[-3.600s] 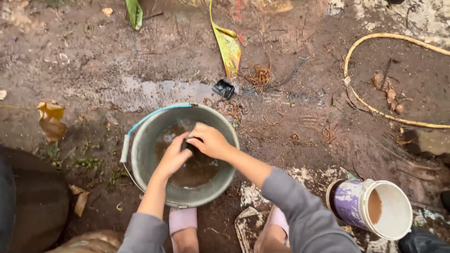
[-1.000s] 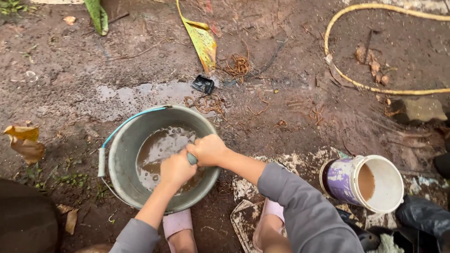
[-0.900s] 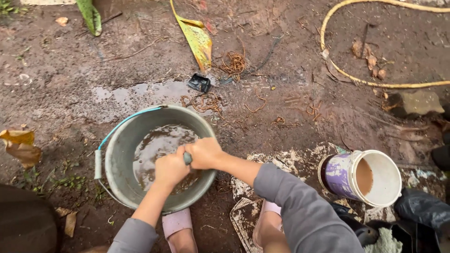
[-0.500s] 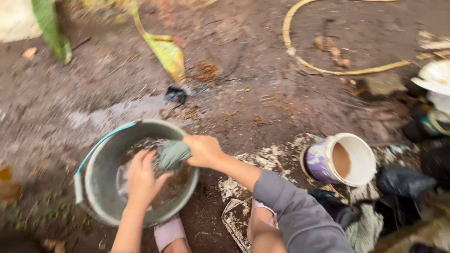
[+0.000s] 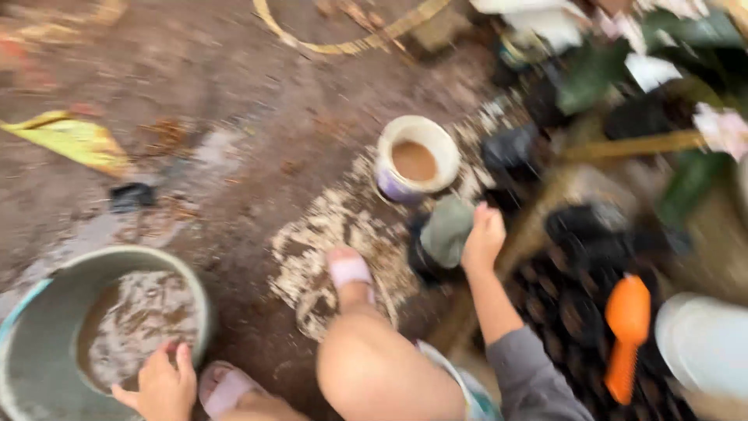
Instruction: Cleaning large plastic garden pots using a wet cloth and a bucket of water in a nursery setting.
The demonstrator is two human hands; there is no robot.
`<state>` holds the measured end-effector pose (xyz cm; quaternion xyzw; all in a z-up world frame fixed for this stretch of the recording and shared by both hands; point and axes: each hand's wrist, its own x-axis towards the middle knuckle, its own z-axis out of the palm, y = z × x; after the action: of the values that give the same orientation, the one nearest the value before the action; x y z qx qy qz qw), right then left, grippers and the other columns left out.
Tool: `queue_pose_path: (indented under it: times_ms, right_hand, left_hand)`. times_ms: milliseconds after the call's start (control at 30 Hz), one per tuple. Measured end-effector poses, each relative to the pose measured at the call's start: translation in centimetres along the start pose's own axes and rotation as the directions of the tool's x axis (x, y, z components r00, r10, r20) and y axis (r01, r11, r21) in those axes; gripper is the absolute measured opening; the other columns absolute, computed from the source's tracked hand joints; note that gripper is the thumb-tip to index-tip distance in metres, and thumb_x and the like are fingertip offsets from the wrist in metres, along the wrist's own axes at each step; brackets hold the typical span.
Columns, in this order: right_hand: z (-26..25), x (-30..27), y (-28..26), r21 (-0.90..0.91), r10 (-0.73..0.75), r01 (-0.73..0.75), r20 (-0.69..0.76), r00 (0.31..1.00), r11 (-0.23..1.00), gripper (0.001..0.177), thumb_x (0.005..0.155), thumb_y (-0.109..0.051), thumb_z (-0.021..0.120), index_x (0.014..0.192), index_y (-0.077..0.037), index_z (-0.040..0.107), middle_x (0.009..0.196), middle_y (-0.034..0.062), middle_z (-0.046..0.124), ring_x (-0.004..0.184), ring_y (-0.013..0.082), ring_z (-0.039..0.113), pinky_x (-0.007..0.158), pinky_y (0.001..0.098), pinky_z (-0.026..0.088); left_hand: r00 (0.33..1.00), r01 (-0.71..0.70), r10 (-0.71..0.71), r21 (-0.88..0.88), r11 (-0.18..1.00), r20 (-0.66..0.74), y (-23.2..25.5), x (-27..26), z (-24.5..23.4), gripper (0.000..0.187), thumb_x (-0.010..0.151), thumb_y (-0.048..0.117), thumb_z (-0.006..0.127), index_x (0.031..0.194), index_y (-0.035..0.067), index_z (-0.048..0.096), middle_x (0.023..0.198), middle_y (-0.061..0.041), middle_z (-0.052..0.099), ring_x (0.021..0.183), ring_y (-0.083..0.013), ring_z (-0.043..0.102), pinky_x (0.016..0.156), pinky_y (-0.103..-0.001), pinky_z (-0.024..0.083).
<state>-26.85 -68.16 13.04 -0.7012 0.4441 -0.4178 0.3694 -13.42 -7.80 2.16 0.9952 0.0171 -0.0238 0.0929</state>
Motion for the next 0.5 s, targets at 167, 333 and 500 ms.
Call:
queue_pose_path:
  times_ms: [167, 333, 500]
  right_hand:
    - [-11.2, 4.6, -1.2, 0.758, 0.453, -0.158, -0.196, 0.87, 0.633, 0.033, 0.096, -0.013, 0.066, 0.069, -0.02, 0.05, 0.074, -0.003, 0.053, 0.07, 0.0116, 0.054, 0.067, 0.0301, 0.048]
    - [-18.1, 5.9, -8.7, 0.742, 0.212, -0.154, 0.016, 0.977, 0.653, 0.069, 0.102, -0.036, 0.058, 0.157, -0.003, 0.029, 0.16, 0.0168, 0.041, 0.146, 0.0259, 0.044, 0.121, 0.0393, 0.037]
    - [-21.3, 5.9, -18.6, 0.832, 0.095, -0.083, 0.036, 0.995, 0.549, 0.023, 0.103, -0.028, 0.056, 0.106, -0.007, 0.065, 0.102, 0.0092, 0.07, 0.099, 0.0227, 0.069, 0.096, 0.038, 0.058]
  left_hand:
    - [0.987, -0.134, 0.158, 0.402, 0.906, -0.026, 1.4, -2.2, -0.6, 0.057, 0.106, 0.071, 0.037, 0.141, 0.037, 0.067, 0.115, 0.009, 0.079, 0.104, -0.0095, 0.075, 0.123, -0.053, 0.019]
    - [0.934, -0.01, -0.135, 0.404, 0.914, 0.33, 3.9, -1.2, -3.3, 0.05, 0.096, 0.045, 0.051, 0.142, 0.029, 0.063, 0.126, -0.005, 0.08, 0.112, -0.0306, 0.075, 0.117, -0.058, 0.009]
    - [0.927, 0.01, -0.131, 0.325, 0.946, 0.352, 3.6, -1.0, -3.3, 0.048, 0.097, 0.038, 0.05, 0.141, 0.023, 0.062, 0.127, -0.009, 0.076, 0.116, -0.034, 0.072, 0.115, -0.062, 0.009]
